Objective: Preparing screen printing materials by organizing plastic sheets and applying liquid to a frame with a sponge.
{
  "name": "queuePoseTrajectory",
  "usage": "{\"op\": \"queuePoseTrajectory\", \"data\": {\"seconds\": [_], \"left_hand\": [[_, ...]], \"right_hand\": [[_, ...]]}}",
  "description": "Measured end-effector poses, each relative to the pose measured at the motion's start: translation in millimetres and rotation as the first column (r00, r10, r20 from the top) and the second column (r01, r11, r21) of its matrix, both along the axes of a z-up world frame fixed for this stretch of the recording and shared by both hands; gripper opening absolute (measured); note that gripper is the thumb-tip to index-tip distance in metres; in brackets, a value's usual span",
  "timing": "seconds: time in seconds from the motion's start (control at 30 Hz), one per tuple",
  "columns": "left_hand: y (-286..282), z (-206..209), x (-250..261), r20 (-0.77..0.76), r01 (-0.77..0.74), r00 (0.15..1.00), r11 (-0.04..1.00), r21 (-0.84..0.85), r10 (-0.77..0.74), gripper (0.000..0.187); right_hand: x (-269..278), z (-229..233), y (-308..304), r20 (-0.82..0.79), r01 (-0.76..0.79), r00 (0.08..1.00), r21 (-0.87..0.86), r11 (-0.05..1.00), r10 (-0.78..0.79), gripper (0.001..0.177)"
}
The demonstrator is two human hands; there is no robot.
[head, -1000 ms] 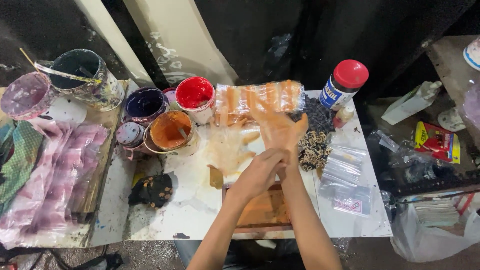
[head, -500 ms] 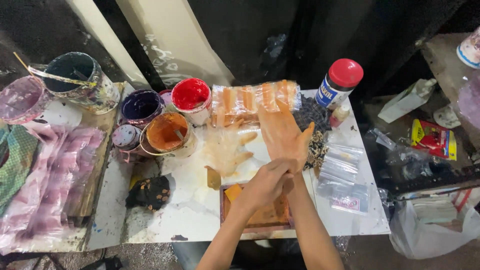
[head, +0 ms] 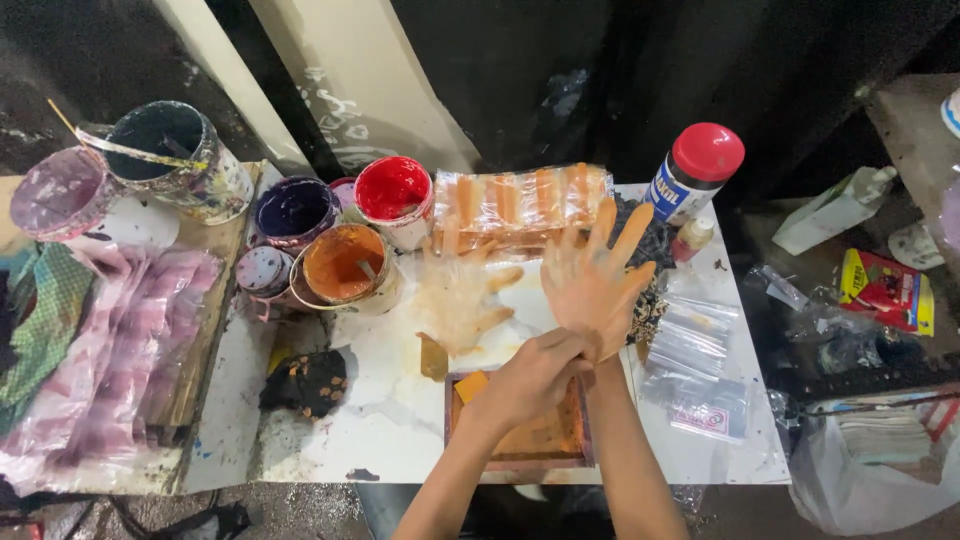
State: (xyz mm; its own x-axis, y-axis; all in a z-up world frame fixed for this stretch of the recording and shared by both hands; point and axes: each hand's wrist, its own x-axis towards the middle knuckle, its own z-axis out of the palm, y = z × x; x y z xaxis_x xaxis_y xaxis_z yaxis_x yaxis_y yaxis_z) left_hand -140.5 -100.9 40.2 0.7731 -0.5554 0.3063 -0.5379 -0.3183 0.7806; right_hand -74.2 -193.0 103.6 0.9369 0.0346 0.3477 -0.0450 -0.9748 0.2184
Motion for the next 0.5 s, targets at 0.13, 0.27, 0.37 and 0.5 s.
{"op": "queuePoseTrajectory", "data": {"seconds": [0.13, 0.27, 0.37, 0.5], "left_hand": [[2.9, 11.8, -0.9, 0.049, -0.127, 0.990, 0.988, -0.089, 0.132, 0.017], [0.5, -17.1, 8.2, 0.307, -0.270, 0.906, 0.956, -0.114, 0.292, 0.020], [0.6, -9.9, 6.6, 0.236, -0.245, 0.924, 0.941, -0.232, 0.299, 0.017], [11.8, -12.8, 2.1, 0.249, -0.163, 0.946, 0.967, -0.195, 0.209, 0.017]], "right_hand": [[-2.0, -10.5, -7.4, 0.070, 0.016, 0.997, -0.063, 0.998, -0.011, 0.048], [-0.2, -21.0, -13.4, 0.132, 0.036, 0.991, -0.129, 0.991, -0.019, 0.047], [0.9, -28.5, -12.3, 0.180, 0.058, 0.983, -0.173, 0.983, -0.026, 0.046], [10.0, -37.5, -9.2, 0.215, 0.073, 0.976, -0.211, 0.975, -0.027, 0.045]]}}
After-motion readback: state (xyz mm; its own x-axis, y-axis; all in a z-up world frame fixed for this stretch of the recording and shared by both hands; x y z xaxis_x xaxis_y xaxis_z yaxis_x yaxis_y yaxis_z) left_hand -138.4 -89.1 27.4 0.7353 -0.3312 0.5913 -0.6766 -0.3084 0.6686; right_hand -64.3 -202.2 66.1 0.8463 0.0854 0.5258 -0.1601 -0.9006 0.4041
